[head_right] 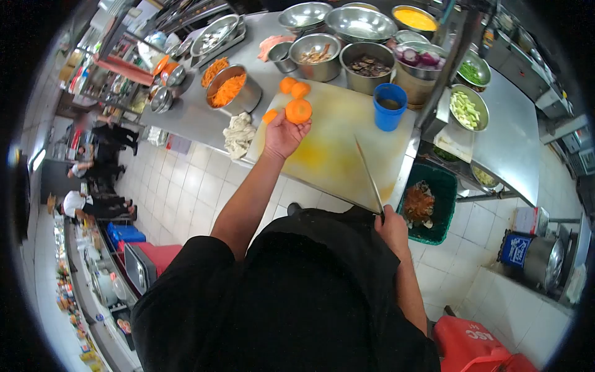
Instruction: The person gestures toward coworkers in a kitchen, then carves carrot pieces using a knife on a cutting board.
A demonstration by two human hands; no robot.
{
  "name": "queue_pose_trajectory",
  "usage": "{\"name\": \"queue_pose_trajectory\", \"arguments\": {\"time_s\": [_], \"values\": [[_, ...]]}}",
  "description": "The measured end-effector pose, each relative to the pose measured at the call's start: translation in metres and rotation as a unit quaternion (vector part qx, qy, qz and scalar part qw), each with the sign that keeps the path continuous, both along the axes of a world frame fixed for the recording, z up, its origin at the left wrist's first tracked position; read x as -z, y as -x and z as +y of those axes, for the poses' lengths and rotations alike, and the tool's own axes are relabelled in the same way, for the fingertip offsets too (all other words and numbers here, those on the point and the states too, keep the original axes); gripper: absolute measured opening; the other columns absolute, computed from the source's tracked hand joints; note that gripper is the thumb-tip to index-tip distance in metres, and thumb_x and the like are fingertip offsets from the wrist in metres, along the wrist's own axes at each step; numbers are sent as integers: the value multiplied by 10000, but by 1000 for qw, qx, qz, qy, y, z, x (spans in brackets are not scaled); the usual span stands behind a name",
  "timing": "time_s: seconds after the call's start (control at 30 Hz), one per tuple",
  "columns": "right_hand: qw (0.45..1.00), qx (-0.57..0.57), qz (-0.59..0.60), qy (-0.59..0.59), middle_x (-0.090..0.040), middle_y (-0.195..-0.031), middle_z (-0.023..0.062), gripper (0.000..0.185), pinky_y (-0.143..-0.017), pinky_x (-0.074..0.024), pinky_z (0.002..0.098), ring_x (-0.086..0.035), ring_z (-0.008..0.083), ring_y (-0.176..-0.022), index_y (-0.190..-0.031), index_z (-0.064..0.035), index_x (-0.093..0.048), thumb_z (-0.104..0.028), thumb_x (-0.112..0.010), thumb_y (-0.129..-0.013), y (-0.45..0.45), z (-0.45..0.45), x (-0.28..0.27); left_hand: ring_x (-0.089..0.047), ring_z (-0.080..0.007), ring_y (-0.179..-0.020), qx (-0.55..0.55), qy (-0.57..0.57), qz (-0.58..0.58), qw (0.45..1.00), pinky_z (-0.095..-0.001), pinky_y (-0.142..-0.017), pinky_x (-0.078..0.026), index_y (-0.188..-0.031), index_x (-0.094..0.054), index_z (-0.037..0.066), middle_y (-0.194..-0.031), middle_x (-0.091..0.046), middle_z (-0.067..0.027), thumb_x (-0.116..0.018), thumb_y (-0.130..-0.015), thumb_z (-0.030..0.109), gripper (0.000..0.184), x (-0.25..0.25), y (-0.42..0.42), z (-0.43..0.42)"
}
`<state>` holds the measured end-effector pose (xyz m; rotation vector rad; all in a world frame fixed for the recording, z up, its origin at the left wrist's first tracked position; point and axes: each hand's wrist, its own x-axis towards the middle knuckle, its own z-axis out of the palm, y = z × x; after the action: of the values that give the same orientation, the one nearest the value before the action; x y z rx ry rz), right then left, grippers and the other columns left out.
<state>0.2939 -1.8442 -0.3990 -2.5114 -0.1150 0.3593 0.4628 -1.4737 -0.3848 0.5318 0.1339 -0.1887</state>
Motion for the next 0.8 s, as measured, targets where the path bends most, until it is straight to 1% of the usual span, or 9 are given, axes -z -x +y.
{"name": "queue_pose_trajectory", "arguments": {"time_s": [0.1,0.13,0.23,0.33,0.57,0.63,0.67,0.77,0.8], "values": [[999,-27,-29,-19,-659,-798,305,222,-724,-509,603,-649,508,-797,-1027,-22,-572,-201,-636,-912,-16,8,-2,-664,-327,-1015,6,84,-31,996,-407,-926,-567,-1389,-510,5,-1289,-621,-245,-452,-1059,379,501,-5,31,5],[999,-35,-22,-27,-665,-800,307,249,-721,-511,604,-650,517,-792,-1091,-23,-568,-201,-627,-926,-19,10,-7,-663,-331,-1014,11,105,-41,994,-409,-925,-567,-1390,-509,3,-1293,-616,-256,-449,-1059,374,501,-7,39,7],[998,-47,-7,-50,-672,-817,305,297,-721,-510,606,-651,523,-807,-1178,-32,-547,-204,-614,-945,-27,23,-11,-663,-327,-994,3,104,-38,994,-403,-919,-567,-1395,-502,4,-1288,-618,-259,-449,-1060,380,507,-6,57,17],[996,-75,4,-43,-676,-840,310,340,-731,-507,612,-652,524,-811,-1239,-47,-523,-219,-606,-958,-28,28,-1,-670,-324,-1011,-11,45,-36,998,-398,-909,-572,-1410,-486,15,-1280,-628,-235,-447,-1064,382,507,-6,72,25],[996,-65,42,-31,-675,-889,328,358,-776,-504,612,-648,531,-856,-1268,-36,-500,-208,-565,-960,-26,31,0,-681,-256,-1073,-63,-198,9,978,-374,-883,-584,-1438,-465,41,-1299,-642,-127,-539,-1044,302,478,-3,86,27],[997,-60,46,-32,-675,-892,330,359,-783,-505,608,-647,534,-869,-1270,-29,-498,-202,-554,-960,-27,33,-2,-680,-232,-1074,-82,-304,23,949,-369,-882,-585,-1448,-465,46,-1301,-641,-107,-565,-1036,283,486,-5,85,24],[996,-56,44,-48,-675,-900,333,366,-786,-505,607,-645,537,-871,-1275,-26,-499,-204,-550,-960,-27,31,1,-671,-200,-1076,-92,-361,35,927,-353,-873,-580,-1470,-460,54,-1286,-642,-83,-615,-1017,263,522,-1,84,23],[993,-35,60,-97,-673,-920,339,352,-809,-505,594,-635,547,-907,-1258,-20,-514,-210,-549,-963,-25,26,10,-662,-205,-1074,-103,-488,29,866,-328,-872,-567,-1473,-463,36,-1249,-650,-68,-678,-985,203,559,17,75,23],[989,-28,71,-124,-679,-911,323,344,-801,-515,569,-652,523,-892,-1249,-17,-520,-206,-552,-964,-25,25,10,-663,-216,-1080,-122,-535,-7,836,-336,-875,-569,-1461,-478,39,-1275,-635,-80,-705,-959,196,573,34,70,27]]}}
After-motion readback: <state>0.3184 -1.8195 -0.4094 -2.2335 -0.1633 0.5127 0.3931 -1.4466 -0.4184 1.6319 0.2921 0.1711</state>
